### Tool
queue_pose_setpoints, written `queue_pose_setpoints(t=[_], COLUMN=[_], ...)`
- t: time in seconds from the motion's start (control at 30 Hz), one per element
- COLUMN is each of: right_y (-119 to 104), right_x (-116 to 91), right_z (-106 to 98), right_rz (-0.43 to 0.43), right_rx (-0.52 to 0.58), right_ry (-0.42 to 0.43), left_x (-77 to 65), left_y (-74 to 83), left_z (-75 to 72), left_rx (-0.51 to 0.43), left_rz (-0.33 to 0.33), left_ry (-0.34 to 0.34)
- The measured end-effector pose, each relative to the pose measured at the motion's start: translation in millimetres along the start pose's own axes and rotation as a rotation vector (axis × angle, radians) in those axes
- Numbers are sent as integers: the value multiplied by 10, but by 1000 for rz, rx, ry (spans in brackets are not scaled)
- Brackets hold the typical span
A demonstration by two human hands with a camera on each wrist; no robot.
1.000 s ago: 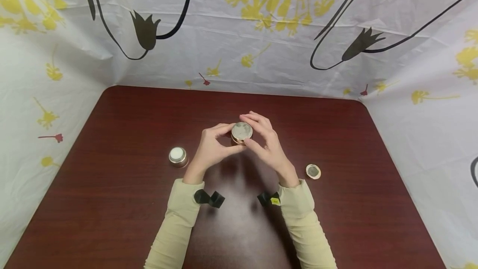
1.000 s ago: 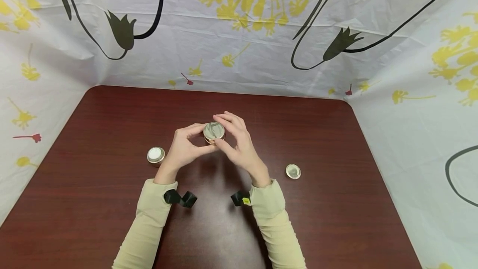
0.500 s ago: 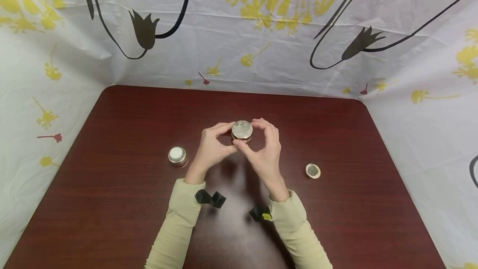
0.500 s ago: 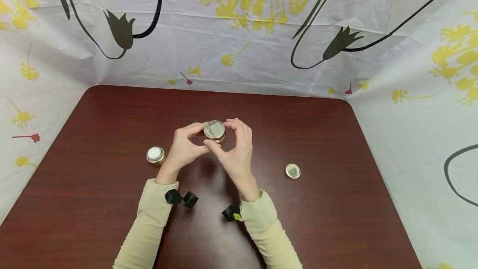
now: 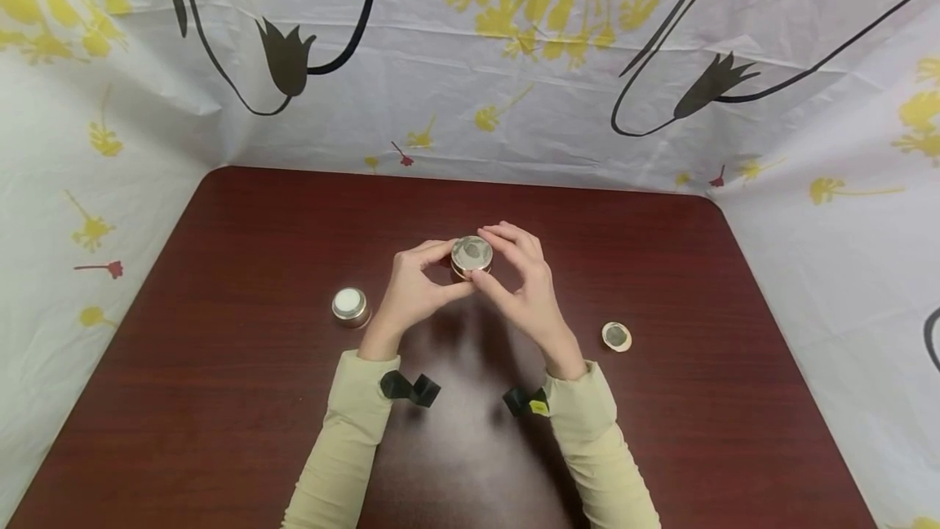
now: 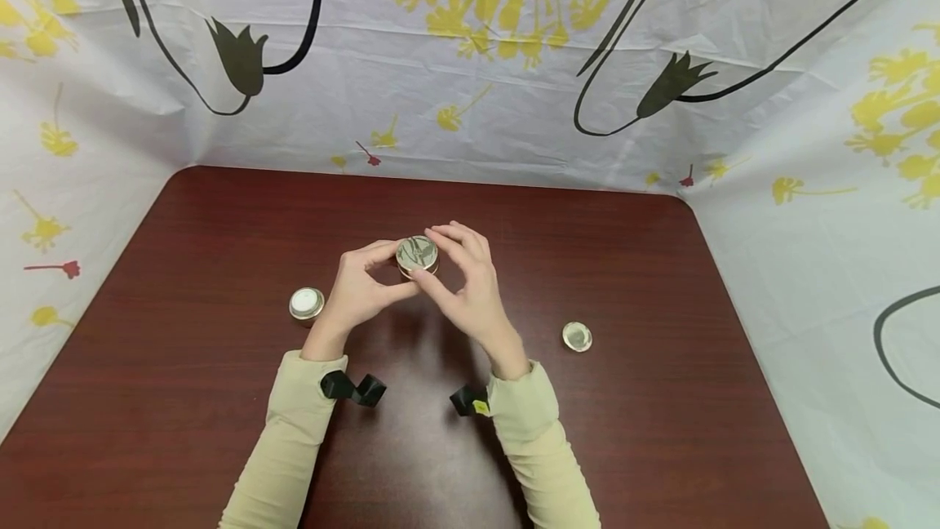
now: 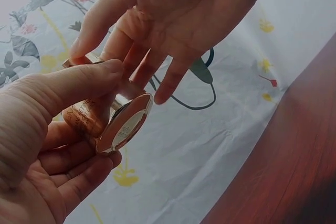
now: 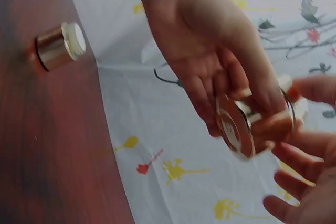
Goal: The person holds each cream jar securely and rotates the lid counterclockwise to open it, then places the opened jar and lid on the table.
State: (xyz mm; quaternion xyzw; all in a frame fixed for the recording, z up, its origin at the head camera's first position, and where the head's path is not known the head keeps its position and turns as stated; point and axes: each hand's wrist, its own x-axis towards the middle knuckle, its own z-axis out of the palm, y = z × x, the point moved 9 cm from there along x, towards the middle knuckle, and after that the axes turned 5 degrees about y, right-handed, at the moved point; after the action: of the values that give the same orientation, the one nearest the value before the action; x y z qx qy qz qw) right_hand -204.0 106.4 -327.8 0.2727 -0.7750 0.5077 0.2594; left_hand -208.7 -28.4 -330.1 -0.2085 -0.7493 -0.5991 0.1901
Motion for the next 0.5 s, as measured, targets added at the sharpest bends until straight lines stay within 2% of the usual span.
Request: queue_pose_setpoints(t=[0.07,0.13,0.23,0.33,0.5], right_y=[19,31,46,58,48], right_x=[19,30,26,-1,-73], right_z=[12,23,28,6,-82], right_rz=[-4,-9,-7,16,84], right_rx=[38,73,86,22,-111], right_ry=[-56,-93,-105,-53,130], left_x=[1,-6,-21,-30,-32], left_y=[37,-53,-201,-287,-300], left_z=[2,32,71,85,77], left_rx=[4,-2,-12,-20,-30], left_rz=[6,1,-3,2,15], left_ry=[-10,-18,-22,-16,-7])
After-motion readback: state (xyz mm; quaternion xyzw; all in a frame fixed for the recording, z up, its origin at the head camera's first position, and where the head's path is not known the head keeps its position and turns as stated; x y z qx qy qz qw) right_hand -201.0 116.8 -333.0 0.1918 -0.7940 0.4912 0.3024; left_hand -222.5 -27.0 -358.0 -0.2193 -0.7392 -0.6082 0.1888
